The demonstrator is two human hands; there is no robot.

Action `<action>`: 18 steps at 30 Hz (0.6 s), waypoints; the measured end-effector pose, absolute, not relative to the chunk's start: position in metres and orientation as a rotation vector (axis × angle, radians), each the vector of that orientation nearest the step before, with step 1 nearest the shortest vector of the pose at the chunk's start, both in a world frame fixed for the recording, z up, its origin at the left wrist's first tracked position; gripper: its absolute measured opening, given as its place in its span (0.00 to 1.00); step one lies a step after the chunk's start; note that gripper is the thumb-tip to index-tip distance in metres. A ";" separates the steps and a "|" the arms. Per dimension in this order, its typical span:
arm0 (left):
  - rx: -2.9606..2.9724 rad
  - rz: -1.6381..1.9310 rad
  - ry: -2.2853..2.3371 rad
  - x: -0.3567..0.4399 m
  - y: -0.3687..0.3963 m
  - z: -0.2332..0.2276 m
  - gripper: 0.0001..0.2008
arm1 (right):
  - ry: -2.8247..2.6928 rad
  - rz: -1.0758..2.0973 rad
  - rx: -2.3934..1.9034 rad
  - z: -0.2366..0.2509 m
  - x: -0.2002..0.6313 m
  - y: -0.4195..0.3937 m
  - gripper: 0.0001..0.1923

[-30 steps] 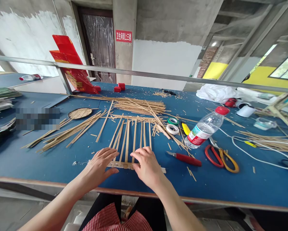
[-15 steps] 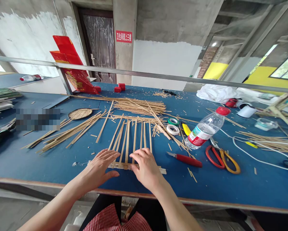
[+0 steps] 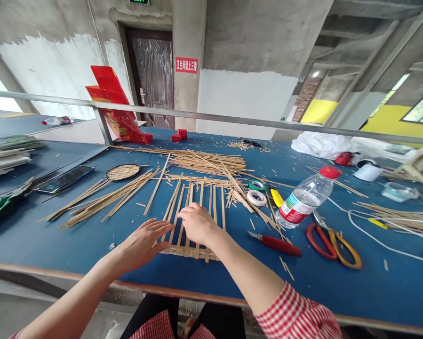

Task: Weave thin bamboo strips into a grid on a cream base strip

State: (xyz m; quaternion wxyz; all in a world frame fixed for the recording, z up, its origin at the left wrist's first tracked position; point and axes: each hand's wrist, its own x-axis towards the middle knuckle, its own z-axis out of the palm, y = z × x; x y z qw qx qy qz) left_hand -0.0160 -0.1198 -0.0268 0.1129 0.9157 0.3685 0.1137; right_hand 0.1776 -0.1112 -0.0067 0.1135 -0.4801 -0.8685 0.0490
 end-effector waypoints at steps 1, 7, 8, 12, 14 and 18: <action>2.688 0.335 1.079 -0.016 -0.120 -0.027 0.19 | -2.573 0.131 -1.396 -0.009 0.175 -0.105 0.15; 2.697 0.346 1.137 -0.022 -0.112 -0.024 0.17 | -2.713 0.062 -1.337 -0.018 0.168 -0.089 0.16; 2.704 0.331 1.134 -0.024 -0.110 -0.023 0.17 | -2.730 0.048 -1.334 -0.018 0.168 -0.088 0.16; 2.724 0.261 1.106 -0.029 -0.106 -0.024 0.17 | -2.745 0.031 -1.361 -0.015 0.168 -0.091 0.15; 2.724 0.265 1.107 -0.030 -0.106 -0.026 0.17 | -2.741 0.052 -1.359 -0.013 0.168 -0.092 0.15; 2.702 0.288 1.139 -0.032 -0.107 -0.027 0.17 | -2.694 0.133 -1.397 -0.009 0.173 -0.089 0.15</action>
